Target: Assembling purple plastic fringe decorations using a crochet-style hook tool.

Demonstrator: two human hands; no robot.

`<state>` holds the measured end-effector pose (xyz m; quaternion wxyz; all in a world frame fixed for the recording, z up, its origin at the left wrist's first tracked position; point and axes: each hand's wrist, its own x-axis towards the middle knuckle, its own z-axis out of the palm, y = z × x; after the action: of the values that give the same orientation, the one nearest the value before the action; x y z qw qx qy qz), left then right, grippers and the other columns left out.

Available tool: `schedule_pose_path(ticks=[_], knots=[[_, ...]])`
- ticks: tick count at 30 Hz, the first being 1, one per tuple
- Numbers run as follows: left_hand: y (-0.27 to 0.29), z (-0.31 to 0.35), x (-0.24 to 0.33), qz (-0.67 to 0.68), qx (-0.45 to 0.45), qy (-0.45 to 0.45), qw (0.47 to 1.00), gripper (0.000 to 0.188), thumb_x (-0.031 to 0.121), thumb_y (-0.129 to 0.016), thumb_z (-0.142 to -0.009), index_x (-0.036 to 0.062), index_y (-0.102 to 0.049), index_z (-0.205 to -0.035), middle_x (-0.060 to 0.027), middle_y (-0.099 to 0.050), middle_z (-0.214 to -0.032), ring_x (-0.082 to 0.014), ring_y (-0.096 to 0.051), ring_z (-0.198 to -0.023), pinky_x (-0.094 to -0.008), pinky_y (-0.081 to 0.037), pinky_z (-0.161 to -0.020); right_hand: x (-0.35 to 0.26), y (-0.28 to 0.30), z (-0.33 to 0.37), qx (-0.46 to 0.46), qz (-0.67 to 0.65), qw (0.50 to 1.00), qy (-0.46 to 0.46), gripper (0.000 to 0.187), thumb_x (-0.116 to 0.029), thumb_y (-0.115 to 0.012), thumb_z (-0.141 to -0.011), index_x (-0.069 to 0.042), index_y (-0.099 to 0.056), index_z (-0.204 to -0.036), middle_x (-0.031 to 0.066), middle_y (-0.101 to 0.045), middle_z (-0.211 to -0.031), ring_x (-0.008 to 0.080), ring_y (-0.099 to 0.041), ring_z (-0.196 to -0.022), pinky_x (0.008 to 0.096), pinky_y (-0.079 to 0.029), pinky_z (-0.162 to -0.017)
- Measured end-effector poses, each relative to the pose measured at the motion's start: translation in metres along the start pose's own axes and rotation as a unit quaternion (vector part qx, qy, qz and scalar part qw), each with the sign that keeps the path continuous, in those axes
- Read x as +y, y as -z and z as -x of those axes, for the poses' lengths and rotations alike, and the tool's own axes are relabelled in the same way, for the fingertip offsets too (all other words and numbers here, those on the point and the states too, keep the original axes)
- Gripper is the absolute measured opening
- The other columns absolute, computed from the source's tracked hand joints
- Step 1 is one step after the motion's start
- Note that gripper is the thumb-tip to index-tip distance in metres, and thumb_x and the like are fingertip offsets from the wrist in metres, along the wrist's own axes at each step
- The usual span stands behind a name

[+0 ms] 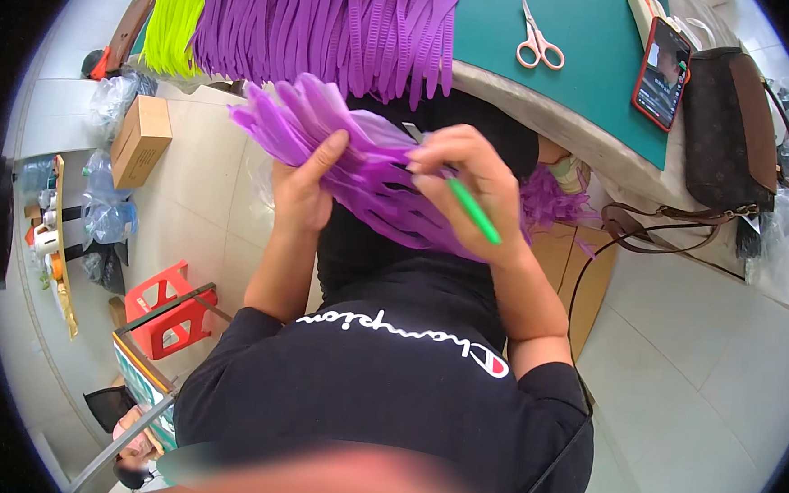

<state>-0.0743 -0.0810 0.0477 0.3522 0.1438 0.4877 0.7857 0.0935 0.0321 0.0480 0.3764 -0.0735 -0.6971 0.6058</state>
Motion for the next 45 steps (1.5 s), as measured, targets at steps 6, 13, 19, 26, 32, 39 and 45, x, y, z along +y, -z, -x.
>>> schedule_pose_path(ticks=[6, 13, 19, 26, 32, 39, 45], knots=[[-0.023, 0.011, 0.007, 0.038, -0.037, 0.025, 0.998, 0.03, -0.001, -0.067, -0.083, 0.0016, -0.058, -0.111, -0.0063, -0.064, -0.101, -0.0152, -0.062, -0.091, -0.0291, -0.048, -0.083, 0.005, -0.029, -0.024, 0.065, -0.089, 0.993, -0.041, 0.016, -0.008, -0.049, -0.096, 0.005, -0.058, -0.101, 0.0141, -0.062, -0.088, 0.0168, -0.06, -0.077, 0.0289, -0.048, -0.072], [-0.024, 0.003, 0.009, 0.001, -0.048, 0.013, 0.999, 0.02, 0.0, -0.068, -0.084, 0.0004, -0.063, -0.103, -0.0054, -0.066, -0.098, -0.0125, -0.062, -0.089, -0.0273, -0.048, -0.081, 0.009, -0.038, -0.026, 0.151, -0.114, 0.982, -0.028, 0.012, -0.011, -0.051, -0.097, 0.001, -0.052, -0.098, 0.0152, -0.062, -0.094, 0.0168, -0.062, -0.078, 0.0289, -0.05, -0.073], [-0.026, 0.0, 0.005, -0.008, -0.032, 0.002, 0.999, 0.017, 0.0, -0.067, -0.085, 0.0004, -0.064, -0.101, -0.005, -0.066, -0.097, -0.012, -0.062, -0.089, -0.0266, -0.048, -0.08, 0.015, -0.037, -0.03, 0.148, -0.09, 0.985, -0.019, 0.01, -0.008, -0.055, -0.095, 0.001, -0.052, -0.097, 0.0159, -0.062, -0.099, 0.0164, -0.062, -0.08, 0.0287, -0.051, -0.075], [-0.021, -0.001, 0.001, -0.022, -0.043, -0.034, 0.998, 0.023, -0.003, -0.067, -0.084, 0.0045, -0.06, -0.105, -0.0056, -0.066, -0.099, -0.0144, -0.062, -0.092, -0.0284, -0.049, -0.084, 0.012, -0.04, -0.028, 0.159, -0.087, 0.983, -0.025, 0.009, -0.007, -0.055, -0.095, 0.001, -0.052, -0.098, 0.0162, -0.062, -0.099, 0.0158, -0.062, -0.082, 0.028, -0.051, -0.076], [-0.023, -0.001, 0.001, -0.013, -0.034, -0.036, 0.999, 0.024, -0.003, -0.067, -0.083, 0.0043, -0.06, -0.105, -0.0061, -0.066, -0.099, -0.0149, -0.063, -0.091, -0.0285, -0.049, -0.084, 0.015, -0.041, -0.027, 0.15, -0.051, 0.987, -0.008, 0.009, -0.006, -0.054, -0.095, 0.001, -0.051, -0.098, 0.0162, -0.062, -0.099, 0.0156, -0.062, -0.082, 0.0279, -0.051, -0.078], [-0.018, 0.001, -0.001, -0.088, -0.019, -0.073, 0.993, 0.022, -0.004, -0.068, -0.082, 0.0016, -0.061, -0.103, -0.0075, -0.067, -0.097, -0.0159, -0.064, -0.088, -0.0274, -0.05, -0.08, 0.007, -0.035, -0.034, 0.109, 0.266, 0.949, 0.132, 0.013, 0.001, -0.067, -0.08, -0.002, -0.063, -0.092, 0.0145, -0.064, -0.091, 0.0249, -0.064, -0.079, 0.0296, -0.053, -0.069], [-0.026, 0.008, 0.011, 0.007, -0.032, 0.084, 0.996, 0.014, 0.002, -0.072, -0.081, -0.0009, -0.067, -0.094, -0.0051, -0.068, -0.086, -0.0108, -0.063, -0.079, -0.0239, -0.05, -0.069, -0.002, -0.006, -0.055, 0.156, 0.373, 0.883, 0.24, 0.015, 0.007, -0.068, -0.077, -0.001, -0.066, -0.09, 0.0143, -0.066, -0.088, 0.0238, -0.066, -0.078, 0.0312, -0.054, -0.07]])
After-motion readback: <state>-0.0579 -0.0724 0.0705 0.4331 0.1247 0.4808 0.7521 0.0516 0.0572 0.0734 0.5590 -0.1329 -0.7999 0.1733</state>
